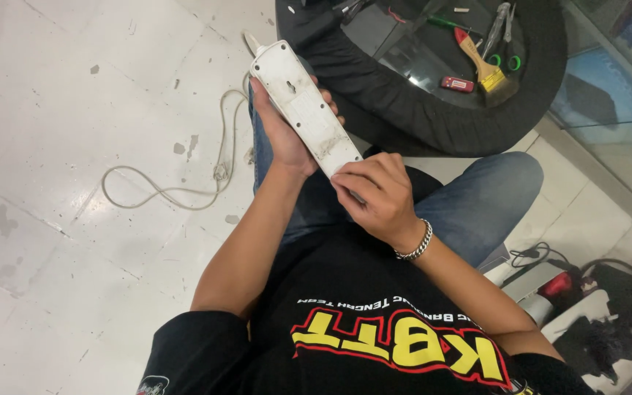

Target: Inspecting and repairing the internal wiring of a power strip

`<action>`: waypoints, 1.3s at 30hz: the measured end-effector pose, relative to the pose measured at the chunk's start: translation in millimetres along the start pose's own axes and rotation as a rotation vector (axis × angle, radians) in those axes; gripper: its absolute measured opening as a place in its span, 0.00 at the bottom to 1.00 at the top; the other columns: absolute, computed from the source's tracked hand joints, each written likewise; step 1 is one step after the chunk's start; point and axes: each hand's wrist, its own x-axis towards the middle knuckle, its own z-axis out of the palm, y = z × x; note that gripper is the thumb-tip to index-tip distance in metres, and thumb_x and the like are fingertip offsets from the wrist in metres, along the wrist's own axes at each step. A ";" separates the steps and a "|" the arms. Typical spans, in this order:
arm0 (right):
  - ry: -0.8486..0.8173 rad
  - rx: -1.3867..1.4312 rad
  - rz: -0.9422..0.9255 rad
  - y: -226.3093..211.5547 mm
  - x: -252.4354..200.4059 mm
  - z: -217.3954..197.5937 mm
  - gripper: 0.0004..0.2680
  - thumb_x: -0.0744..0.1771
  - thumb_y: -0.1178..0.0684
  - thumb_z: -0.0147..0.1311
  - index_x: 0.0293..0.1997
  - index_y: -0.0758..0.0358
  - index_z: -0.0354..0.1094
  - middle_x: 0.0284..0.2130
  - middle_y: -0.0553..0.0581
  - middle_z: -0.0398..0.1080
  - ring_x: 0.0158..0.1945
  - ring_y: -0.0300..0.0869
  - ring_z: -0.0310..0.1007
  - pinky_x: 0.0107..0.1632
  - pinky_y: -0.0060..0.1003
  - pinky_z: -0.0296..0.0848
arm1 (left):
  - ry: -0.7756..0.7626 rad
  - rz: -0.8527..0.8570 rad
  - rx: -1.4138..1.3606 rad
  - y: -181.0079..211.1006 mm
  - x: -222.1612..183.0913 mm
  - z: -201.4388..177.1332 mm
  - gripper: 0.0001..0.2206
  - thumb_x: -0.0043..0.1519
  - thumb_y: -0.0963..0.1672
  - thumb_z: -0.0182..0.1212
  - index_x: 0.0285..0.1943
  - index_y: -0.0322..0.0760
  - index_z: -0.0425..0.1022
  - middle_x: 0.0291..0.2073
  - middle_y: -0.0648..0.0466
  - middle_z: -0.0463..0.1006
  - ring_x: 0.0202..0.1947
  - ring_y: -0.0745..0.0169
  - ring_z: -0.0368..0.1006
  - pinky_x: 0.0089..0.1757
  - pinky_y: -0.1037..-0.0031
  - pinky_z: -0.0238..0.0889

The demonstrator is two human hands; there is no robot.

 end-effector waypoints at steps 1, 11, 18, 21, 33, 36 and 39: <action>-0.001 0.000 0.002 1.2 -1.4 -0.8 0.05 0.66 0.63 0.67 0.39 0.62 0.74 0.39 0.54 0.76 0.35 0.48 0.68 0.40 0.43 0.61 | 0.001 -0.001 0.000 0.2 -0.2 0.3 0.36 0.51 0.69 0.45 0.39 0.39 0.74 0.25 0.49 0.75 0.23 0.56 0.70 0.29 0.66 0.65; -0.024 0.017 0.054 9.8 -13.3 -10.1 0.06 0.66 0.58 0.68 0.43 0.62 0.75 0.44 0.61 0.72 0.38 0.48 0.68 0.45 0.42 0.68 | -0.026 0.006 0.001 3.7 1.8 0.8 0.36 0.51 0.69 0.45 0.39 0.38 0.75 0.26 0.50 0.77 0.25 0.57 0.73 0.30 0.66 0.66; 0.070 -0.048 -0.018 21.3 -15.5 4.3 0.06 0.65 0.53 0.66 0.45 0.55 0.80 0.44 0.59 0.73 0.40 0.51 0.68 0.42 0.46 0.69 | 0.122 0.076 0.134 -9.9 11.8 -4.7 0.41 0.53 0.71 0.41 0.46 0.39 0.75 0.28 0.48 0.80 0.28 0.51 0.80 0.35 0.62 0.79; 0.033 -0.075 -0.030 24.1 -13.6 3.5 0.08 0.65 0.51 0.65 0.47 0.56 0.79 0.45 0.60 0.72 0.42 0.54 0.69 0.44 0.48 0.69 | 0.128 0.078 0.122 -11.4 18.0 -8.9 0.42 0.52 0.72 0.41 0.46 0.39 0.76 0.27 0.48 0.80 0.28 0.51 0.80 0.34 0.62 0.79; 0.186 0.072 0.559 149.4 -13.6 6.6 0.04 0.68 0.62 0.59 0.46 0.63 0.77 0.39 0.61 0.76 0.42 0.56 0.77 0.46 0.45 0.72 | 0.261 -0.013 0.142 1.2 38.0 -22.8 0.42 0.49 0.72 0.40 0.45 0.40 0.77 0.27 0.48 0.80 0.28 0.51 0.80 0.35 0.64 0.78; 0.222 -0.175 0.537 253.1 -7.0 -2.0 0.04 0.67 0.65 0.60 0.43 0.68 0.78 0.36 0.69 0.77 0.41 0.65 0.76 0.45 0.52 0.71 | 0.250 -0.050 0.151 -6.3 44.5 -29.7 0.43 0.50 0.72 0.38 0.44 0.39 0.77 0.26 0.46 0.80 0.27 0.49 0.80 0.34 0.63 0.78; 0.203 -0.391 0.547 378.1 -20.9 -5.3 0.04 0.64 0.62 0.64 0.39 0.62 0.79 0.29 0.63 0.77 0.36 0.61 0.76 0.42 0.52 0.71 | 0.251 -0.097 0.137 -5.5 48.8 -30.5 0.42 0.51 0.72 0.40 0.42 0.40 0.78 0.25 0.47 0.80 0.28 0.51 0.80 0.34 0.63 0.78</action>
